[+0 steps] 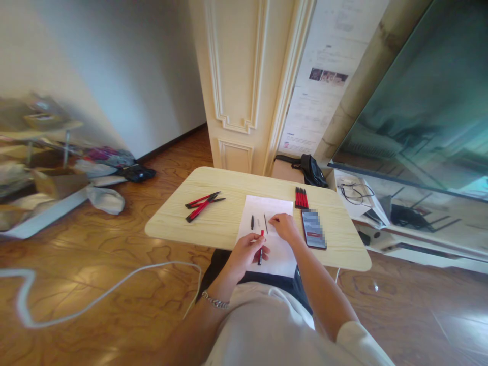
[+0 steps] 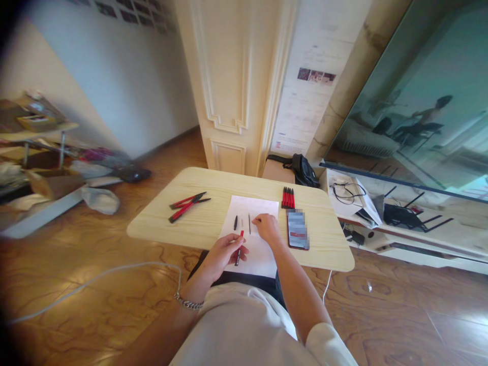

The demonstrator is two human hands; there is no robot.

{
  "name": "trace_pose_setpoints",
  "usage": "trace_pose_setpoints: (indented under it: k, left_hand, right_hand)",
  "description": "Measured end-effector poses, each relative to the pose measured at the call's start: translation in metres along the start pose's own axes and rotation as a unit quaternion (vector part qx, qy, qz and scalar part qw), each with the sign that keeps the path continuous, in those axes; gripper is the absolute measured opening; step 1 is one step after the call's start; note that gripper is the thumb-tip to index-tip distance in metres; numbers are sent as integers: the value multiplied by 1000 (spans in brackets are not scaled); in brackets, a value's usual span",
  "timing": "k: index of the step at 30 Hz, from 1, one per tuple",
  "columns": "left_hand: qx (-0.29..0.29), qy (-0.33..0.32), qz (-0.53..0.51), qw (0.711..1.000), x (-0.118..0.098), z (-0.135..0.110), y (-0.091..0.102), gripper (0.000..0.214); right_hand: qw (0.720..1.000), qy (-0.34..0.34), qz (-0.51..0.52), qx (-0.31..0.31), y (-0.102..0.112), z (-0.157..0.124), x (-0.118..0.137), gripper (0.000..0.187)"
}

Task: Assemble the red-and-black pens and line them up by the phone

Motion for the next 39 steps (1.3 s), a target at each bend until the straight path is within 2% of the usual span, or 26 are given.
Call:
trace_pose_setpoints:
  k: [6,11,14,17,22,28,35,39]
  left_hand:
    - [-9,0,8,1000,1,0,0,39]
    - [-20,-2,7,1000,2,1,2,39]
    - [-27,0,-3,1000,0,1,2,39]
    - [-42,-7,-19,999,-3,1,1,40]
    - [-83,-31,-37,995,-8,3,3,40]
    - [-97,-64,-54,992,-13,4,2,42]
    - [-92,-67,-72,991,-17,4,-3,40]
    - [-89,-54,-64,992,-17,4,-2,45]
  right_hand:
    - [1000,-13,-22,-7,-4,-2,1,21]
    - [1000,-17,-11,-10,2,-4,4,21]
    - [998,-17,34,-40,14,-9,6,24]
    - [989,-3,132,-64,27,-19,9,25]
    - [962,9,273,6,23,-49,16,24]
    - [940,21,331,83,7,-82,27,15]
    - [939,11,336,76,7,-88,31,16]
    - [939,2,335,76,9,-81,24,14]
Point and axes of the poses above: each hand's wrist, its own z-axis towards the middle knuckle, its own y-axis out of the back of the hand, x = y × z, the point moved 6 cm from there along z, towards the middle knuckle, and after that the axes turned 11 degrees about -y, right-handed, at the moved point
